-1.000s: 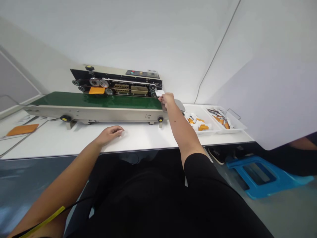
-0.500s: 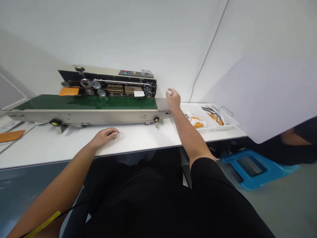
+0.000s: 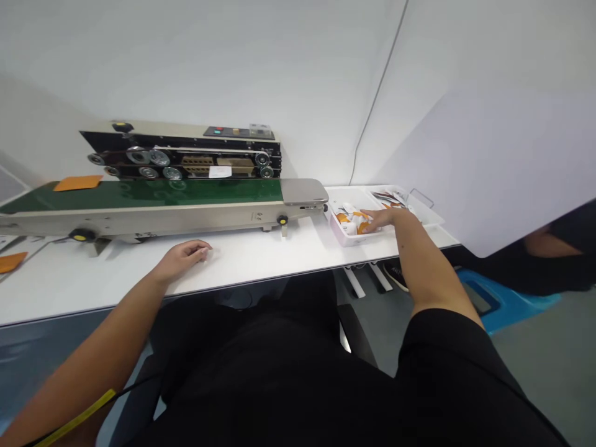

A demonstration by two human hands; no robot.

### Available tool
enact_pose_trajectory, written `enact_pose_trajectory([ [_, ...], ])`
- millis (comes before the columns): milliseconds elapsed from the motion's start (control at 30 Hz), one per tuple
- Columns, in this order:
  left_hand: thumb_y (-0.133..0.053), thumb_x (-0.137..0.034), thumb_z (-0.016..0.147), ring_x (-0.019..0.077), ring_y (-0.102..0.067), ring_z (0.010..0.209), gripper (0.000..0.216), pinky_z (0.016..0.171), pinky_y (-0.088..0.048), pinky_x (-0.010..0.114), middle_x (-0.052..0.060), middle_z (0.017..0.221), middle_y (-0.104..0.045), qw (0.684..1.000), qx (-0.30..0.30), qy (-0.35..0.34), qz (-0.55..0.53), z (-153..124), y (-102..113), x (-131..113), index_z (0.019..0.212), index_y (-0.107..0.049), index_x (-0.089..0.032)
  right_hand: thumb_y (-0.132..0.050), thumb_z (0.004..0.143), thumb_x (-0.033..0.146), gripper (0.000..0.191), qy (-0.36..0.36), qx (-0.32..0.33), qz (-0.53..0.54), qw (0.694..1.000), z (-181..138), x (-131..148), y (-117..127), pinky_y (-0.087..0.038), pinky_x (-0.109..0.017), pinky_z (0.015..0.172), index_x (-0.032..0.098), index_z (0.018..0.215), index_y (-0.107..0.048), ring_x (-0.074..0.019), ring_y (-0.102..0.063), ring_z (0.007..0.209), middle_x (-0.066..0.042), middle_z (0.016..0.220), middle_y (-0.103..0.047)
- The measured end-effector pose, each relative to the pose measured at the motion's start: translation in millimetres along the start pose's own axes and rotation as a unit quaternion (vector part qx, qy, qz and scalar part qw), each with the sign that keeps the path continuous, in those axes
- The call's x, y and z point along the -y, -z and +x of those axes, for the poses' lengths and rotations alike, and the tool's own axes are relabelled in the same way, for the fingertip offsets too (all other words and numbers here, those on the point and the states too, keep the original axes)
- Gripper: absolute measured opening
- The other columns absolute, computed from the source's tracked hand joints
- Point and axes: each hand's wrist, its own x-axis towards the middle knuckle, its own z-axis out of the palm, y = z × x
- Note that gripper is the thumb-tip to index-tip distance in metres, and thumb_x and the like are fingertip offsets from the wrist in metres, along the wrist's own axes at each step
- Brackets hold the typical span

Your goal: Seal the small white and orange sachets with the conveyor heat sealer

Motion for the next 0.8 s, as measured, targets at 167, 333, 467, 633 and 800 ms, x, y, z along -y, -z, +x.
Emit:
enact_pose_trajectory([
  [167,-0.066,-0.075,0.082,0.0214,-0.065,0.075,0.056,0.074,-0.053,0.031,0.003,0.078,-0.070,1.000,-0.011,0.013,0.009,2,-2,-3,0.097,-0.074,-0.022,-0.097,0.054,0.055,0.129,0.005,-0.013,0.003,1.000,6,-7,-10,-0.039,-0.053,0.121,0.029,0.166,-0.037,-0.0397,-0.046,0.150,-0.018,0.166,-0.043],
  [333,-0.067,-0.074,0.081,0.0205,-0.064,0.073,0.056,0.073,-0.054,0.031,0.003,0.076,-0.069,0.999,-0.023,0.017,0.015,1,-3,-9,0.096,-0.074,-0.021,-0.093,0.063,0.058,0.107,0.036,-0.054,0.005,0.998,19,-4,-32,-0.043,-0.044,0.117,0.021,0.155,-0.054,-0.0374,-0.056,0.140,-0.021,0.158,-0.053],
  [467,-0.070,-0.068,0.083,0.0197,-0.063,0.070,0.049,0.072,-0.055,0.032,0.004,0.076,-0.070,0.999,-0.034,0.023,-0.006,4,-5,0,0.095,-0.075,-0.021,-0.084,0.069,0.068,0.106,0.084,-0.071,0.048,0.993,26,-13,-48,-0.042,-0.045,0.119,0.017,0.156,-0.052,-0.0381,-0.058,0.138,-0.021,0.156,-0.055],
  [633,-0.072,-0.064,0.083,0.0189,-0.063,0.068,0.047,0.070,-0.055,0.031,0.005,0.075,-0.071,0.998,-0.047,0.024,-0.025,5,-7,10,0.096,-0.075,-0.019,-0.088,0.057,0.070,0.116,0.092,-0.014,0.136,0.986,23,-26,-49,-0.043,-0.047,0.121,0.018,0.154,-0.053,-0.0402,-0.052,0.145,-0.019,0.157,-0.054],
  [800,-0.072,-0.063,0.084,0.0172,-0.061,0.065,0.045,0.067,-0.053,0.030,0.003,0.073,-0.069,0.998,-0.049,0.025,-0.031,6,-7,9,0.095,-0.075,-0.020,-0.095,0.050,0.061,0.105,0.089,-0.012,0.162,0.983,9,-18,-44,-0.045,-0.047,0.121,0.021,0.142,-0.066,-0.0412,-0.056,0.140,-0.018,0.146,-0.065],
])
